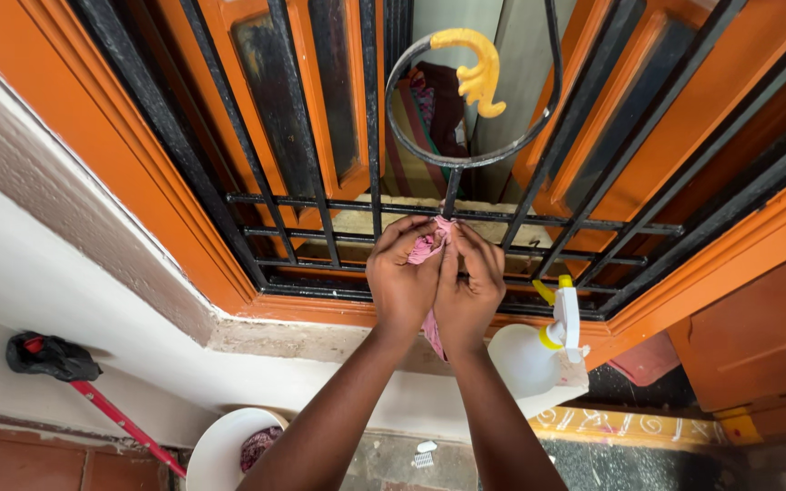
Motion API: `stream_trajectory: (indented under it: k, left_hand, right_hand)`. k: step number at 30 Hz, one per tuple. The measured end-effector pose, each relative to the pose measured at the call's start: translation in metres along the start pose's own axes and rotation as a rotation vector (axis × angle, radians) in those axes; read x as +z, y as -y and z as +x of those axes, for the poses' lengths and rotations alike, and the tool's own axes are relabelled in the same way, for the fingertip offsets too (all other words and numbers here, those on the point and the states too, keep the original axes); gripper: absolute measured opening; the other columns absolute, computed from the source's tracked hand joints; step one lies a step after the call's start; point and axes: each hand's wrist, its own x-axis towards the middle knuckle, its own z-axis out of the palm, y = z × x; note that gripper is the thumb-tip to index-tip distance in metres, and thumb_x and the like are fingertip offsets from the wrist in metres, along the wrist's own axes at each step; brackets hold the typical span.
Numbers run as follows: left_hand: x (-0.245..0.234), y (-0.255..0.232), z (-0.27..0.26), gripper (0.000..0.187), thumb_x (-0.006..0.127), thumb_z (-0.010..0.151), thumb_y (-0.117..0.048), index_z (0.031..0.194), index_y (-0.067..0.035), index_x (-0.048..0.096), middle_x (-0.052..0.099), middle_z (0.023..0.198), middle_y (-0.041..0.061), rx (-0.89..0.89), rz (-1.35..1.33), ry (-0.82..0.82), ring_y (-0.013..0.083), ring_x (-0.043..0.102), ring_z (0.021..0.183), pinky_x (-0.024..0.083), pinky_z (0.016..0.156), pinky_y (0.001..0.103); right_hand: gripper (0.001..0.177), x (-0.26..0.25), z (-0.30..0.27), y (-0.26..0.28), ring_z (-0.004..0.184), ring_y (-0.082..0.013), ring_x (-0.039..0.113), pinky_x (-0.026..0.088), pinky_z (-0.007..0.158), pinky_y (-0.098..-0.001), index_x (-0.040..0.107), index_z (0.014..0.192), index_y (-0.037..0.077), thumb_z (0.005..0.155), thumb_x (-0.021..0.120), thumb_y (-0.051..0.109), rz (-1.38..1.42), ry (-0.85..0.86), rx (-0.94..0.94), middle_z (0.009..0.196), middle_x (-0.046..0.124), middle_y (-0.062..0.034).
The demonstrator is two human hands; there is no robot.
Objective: The person sprays a liquid onto a window grill and wipes the metal bars with a cloth.
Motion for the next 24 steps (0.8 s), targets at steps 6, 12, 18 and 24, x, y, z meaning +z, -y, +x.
stream_trajectory:
  k: [6,12,18,24]
  left_hand:
    - [-0.005,0.008,-0.006,0.029,0.076,0.078,-0.007,0.107,-0.005,0.079,0.071,0.118,0.006,0.084,0.19,0.083,0.0281,0.068,0.109,0.054,0.092,0.037]
    - [-0.013,-0.003,-0.009,0.034,0.078,0.071,-0.008,0.105,-0.005,0.079,0.069,0.116,0.009,0.134,0.408,0.164,0.0316,0.066,0.102,0.054,0.082,0.04]
    - [-0.012,-0.006,0.002,0.025,0.076,0.076,-0.007,0.1,-0.009,0.081,0.073,0.111,0.009,-0.005,0.21,0.123,0.0296,0.073,0.095,0.058,0.081,0.039]
    - [-0.005,-0.013,0.007,0.016,0.077,0.084,-0.012,0.098,-0.007,0.08,0.077,0.105,0.01,-0.111,0.025,0.007,0.0271,0.076,0.088,0.06,0.077,0.036]
  right_hand:
    - [0.019,-0.001,-0.012,-0.015,0.11,-0.0284,0.066,0.053,0.094,-0.0373,0.071,0.117,0.0,0.098,0.067,-0.001,-0.062,0.038,-0.056,0.124,0.073,-0.0128]
    - [0.02,-0.009,-0.018,-0.02,0.108,-0.031,0.064,0.052,0.093,-0.0395,0.071,0.114,0.001,0.094,0.068,-0.001,-0.188,0.101,-0.102,0.119,0.074,-0.0123]
    - [0.015,-0.014,-0.002,-0.01,0.103,-0.0252,0.065,0.053,0.09,-0.0369,0.074,0.111,0.004,0.096,0.071,0.004,-0.09,0.099,-0.027,0.111,0.076,-0.0089]
    - [0.018,-0.012,0.014,0.005,0.104,-0.0274,0.063,0.052,0.09,-0.0375,0.076,0.113,0.003,0.096,0.071,0.003,-0.088,0.035,-0.052,0.108,0.072,-0.0105]
